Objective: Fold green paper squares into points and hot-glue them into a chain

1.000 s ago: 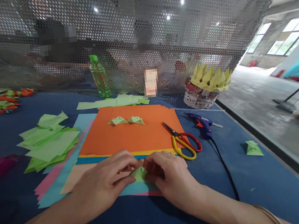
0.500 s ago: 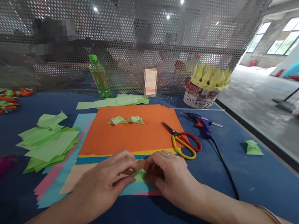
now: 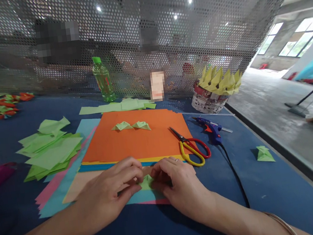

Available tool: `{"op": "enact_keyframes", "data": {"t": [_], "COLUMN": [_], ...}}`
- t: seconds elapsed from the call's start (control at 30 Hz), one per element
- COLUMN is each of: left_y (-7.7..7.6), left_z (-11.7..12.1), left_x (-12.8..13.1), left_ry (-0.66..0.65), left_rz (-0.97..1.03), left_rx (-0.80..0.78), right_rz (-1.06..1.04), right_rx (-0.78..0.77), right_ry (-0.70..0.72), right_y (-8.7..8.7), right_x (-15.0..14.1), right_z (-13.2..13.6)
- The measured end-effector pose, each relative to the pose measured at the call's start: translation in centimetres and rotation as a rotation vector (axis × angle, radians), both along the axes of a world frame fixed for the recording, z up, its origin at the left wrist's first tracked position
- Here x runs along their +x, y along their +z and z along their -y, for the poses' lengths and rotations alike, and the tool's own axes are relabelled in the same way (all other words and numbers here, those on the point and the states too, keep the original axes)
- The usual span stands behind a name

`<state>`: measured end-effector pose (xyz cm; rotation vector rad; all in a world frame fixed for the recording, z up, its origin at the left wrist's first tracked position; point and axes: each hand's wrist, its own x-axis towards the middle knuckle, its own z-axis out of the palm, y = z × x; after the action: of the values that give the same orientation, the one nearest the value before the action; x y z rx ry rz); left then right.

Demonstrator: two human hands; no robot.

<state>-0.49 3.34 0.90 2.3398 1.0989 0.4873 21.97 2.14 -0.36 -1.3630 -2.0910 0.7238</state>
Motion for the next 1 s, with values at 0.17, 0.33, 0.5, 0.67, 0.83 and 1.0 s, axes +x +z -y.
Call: {"op": "enact_keyframes", "data": {"t": [0.17, 0.33, 0.5, 0.67, 0.83, 1.0], "left_y": [-0.52, -0.59, -0.49, -0.73, -0.71, -0.57], "left_z": [-0.06, -0.08, 0.04, 0.07, 0.03, -0.32], "left_x": [-0.13, -0.18, -0.15, -0.33, -0.35, -0.15], "left_ry": [-0.003, -0.033, -0.056, -0.075, -0.056, 0.026], "left_rz": [0.015, 0.008, -0.010, 0.000, 0.003, 0.049], "left_rx": [0.004, 0.041, 0.075, 0.105, 0.095, -0.003], "right_rz": [0.005, -0.005, 0.008, 0.011, -0.055, -0.076], "right_rx": [0.010, 0.018, 0.025, 0.019, 0.000, 0.076], "right_ry": [0.000, -0.006, 0.001, -0.003, -0.008, 0.103], "right_y": [-0.14, -0.32, -0.15, -0.06, -0.41, -0.35], "right_x": [-0.04, 0.04, -0.01, -0.07, 0.12, 0.33], "right_z": [-0.07, 0.03, 0.11, 0.01, 0.03, -0.01]}}
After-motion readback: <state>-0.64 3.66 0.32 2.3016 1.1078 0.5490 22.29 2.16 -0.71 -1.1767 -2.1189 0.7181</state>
